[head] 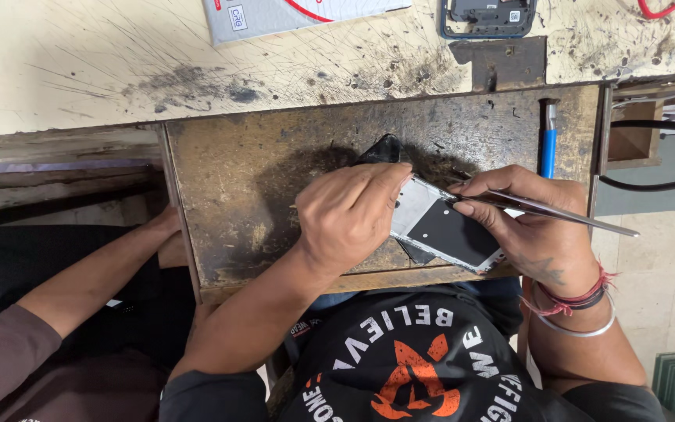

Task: The person scrapes old adhesive residue from the frame of a disassembled smartphone using a thin metal tool, working around the edges of the frame. They then pick up a new replacement screen box and hold the new display panel next to the phone frame.

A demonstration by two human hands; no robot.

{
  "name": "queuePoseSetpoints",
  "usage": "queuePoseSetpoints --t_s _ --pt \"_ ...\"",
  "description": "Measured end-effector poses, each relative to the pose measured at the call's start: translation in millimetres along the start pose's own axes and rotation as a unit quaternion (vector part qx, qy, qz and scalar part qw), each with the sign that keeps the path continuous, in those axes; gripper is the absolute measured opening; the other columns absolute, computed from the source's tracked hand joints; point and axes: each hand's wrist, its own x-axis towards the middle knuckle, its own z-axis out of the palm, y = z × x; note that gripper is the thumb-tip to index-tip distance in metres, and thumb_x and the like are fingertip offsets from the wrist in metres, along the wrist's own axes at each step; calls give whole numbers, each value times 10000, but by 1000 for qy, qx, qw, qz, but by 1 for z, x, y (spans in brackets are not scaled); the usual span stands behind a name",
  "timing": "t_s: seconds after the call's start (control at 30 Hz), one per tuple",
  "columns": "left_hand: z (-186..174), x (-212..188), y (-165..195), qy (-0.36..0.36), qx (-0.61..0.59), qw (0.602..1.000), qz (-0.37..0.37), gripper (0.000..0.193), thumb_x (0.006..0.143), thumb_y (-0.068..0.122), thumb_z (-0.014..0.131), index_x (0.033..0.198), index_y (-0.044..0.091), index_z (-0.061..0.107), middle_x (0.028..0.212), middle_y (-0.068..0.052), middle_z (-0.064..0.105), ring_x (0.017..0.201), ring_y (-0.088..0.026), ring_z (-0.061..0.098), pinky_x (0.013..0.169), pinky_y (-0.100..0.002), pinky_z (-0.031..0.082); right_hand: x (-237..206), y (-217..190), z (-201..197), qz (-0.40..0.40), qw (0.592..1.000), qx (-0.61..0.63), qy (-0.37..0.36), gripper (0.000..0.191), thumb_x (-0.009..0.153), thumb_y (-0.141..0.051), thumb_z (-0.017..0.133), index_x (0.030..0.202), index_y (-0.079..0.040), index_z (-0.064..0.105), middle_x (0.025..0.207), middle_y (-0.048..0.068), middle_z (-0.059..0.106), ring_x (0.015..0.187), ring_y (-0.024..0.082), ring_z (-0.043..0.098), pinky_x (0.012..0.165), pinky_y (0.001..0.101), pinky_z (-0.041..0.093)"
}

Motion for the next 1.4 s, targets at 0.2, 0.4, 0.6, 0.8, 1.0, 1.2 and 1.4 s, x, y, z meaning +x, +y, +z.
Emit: queuePoseSetpoints --t_s 0.2,0.4,0.6,0.8,1.0,1.2,1.4 --pt "-12 -7 3 8 -24 999 -44 78 969 109 777 1007 45 755 897 -73 762 812 -194 768 719 -300 619 -6 -11 6 2 1000 -11 -8 149 870 -7 816 975 9 712 949 97 776 875 127 738 786 252 587" --pt "-26 -13 3 -35 -52 982 -178 197 1024 276 695 945 98 722 807 -39 733 694 -161 721 624 -328 562 -14 -12 12 4 1000 -10 -6 142 878 0 811 970 2 703 955 98 776 923 141 760 805 256 597" --pt "-32 -9 8 -100 -78 983 -132 221 973 309 733 1054 103 731 955 -45 758 848 -214 755 728 -341 587 -17 -10 12 -3 1000 -9 -12 148 875 -2 812 979 -2 706 967 101 779 910 141 755 804 254 594" --pt "-16 -6 11 -115 -14 991 -66 121 959 171 765 1064 113 766 964 -46 763 851 -207 745 769 -346 594 -14 -2 -1 3 1000 -25 -18 139 860 -2 819 956 -5 719 958 97 781 887 133 751 783 254 590" --pt "-6 -1 14 -83 9 997 -7 124 915 74 780 1033 48 755 945 -72 739 867 -216 729 787 -348 594 -9 2 -15 -3 999 -20 -34 149 856 -10 821 964 3 720 967 101 780 895 132 743 796 258 588" --pt "-6 3 20 -37 37 998 36 102 904 52 791 987 37 733 945 -63 708 945 -226 738 847 -371 600 -7 5 -22 -11 999 -15 -45 170 849 -28 829 968 6 712 961 98 776 885 125 735 788 252 585" --pt "-3 4 21 -43 45 998 26 96 890 16 780 968 38 728 931 -63 693 964 -221 733 850 -372 605 -7 4 -23 -6 998 -33 -50 190 833 -46 840 977 0 724 968 96 781 859 130 739 759 251 582"
